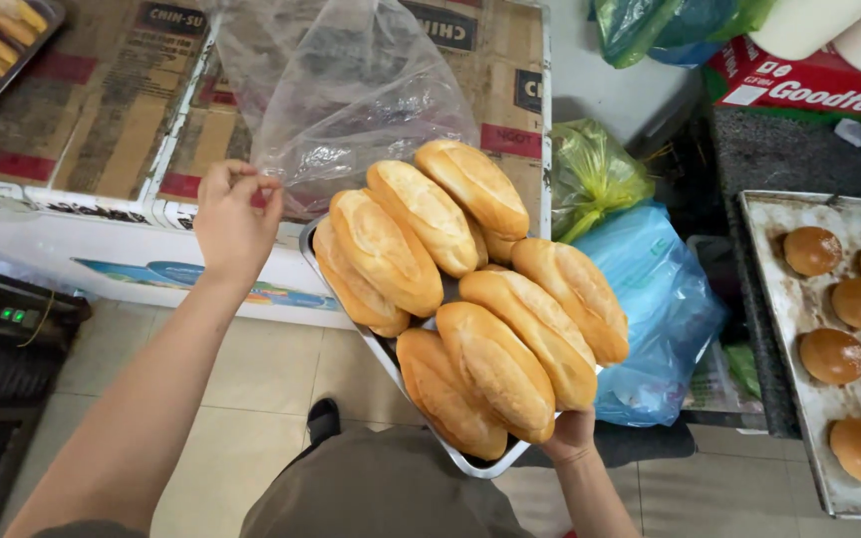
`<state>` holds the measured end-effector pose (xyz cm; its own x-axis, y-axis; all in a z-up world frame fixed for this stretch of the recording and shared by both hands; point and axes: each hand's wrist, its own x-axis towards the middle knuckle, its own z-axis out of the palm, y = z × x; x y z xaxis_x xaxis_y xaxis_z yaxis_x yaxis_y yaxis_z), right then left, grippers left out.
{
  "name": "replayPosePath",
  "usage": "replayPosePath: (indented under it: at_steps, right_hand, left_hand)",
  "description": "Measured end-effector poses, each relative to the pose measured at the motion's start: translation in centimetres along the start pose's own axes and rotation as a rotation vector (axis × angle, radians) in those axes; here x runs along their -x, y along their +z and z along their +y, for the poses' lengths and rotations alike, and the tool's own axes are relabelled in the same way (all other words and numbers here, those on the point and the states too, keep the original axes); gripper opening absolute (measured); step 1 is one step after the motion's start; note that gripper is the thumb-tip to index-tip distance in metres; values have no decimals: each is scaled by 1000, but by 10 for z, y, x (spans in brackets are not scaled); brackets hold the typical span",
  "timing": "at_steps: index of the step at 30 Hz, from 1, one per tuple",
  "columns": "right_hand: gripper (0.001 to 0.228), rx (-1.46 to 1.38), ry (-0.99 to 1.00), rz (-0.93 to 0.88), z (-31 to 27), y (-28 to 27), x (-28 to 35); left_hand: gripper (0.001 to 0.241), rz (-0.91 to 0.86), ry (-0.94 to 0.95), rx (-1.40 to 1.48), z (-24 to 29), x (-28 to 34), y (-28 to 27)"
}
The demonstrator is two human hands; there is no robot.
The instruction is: Move baked bread loaves from a cooling tray to a smaller metal tray and then put them into a large plastic bag.
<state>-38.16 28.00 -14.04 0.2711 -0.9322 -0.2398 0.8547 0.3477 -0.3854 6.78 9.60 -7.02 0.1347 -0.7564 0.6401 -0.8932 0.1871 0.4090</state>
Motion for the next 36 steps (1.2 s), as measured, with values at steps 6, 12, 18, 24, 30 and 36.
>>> replayPosePath:
  at_steps: [6,12,18,24,30,36]
  right_hand:
    - [70,-153,27,28,0,-7,-4]
    - [78,-37,69,26,-1,-29,-10]
    - [83,-37,28,55,10,-45,-23]
    - [80,-65,102,-4,14,-27,-36]
    - [78,-48,82,-72,21,-29,-42]
    - [77,-9,53,27,27,-39,-47]
  left_hand:
    - [9,43,-61,138,0,4,4]
    - [8,-97,-185,69,9,2,-1]
    - [12,-309,-225,211,22,-3,-19]
    - [14,-450,-249,521,34,-16,-18]
    - [13,-361,-114,454,48,-3,-14]
    - [12,-275,-305,651,52,9,-1]
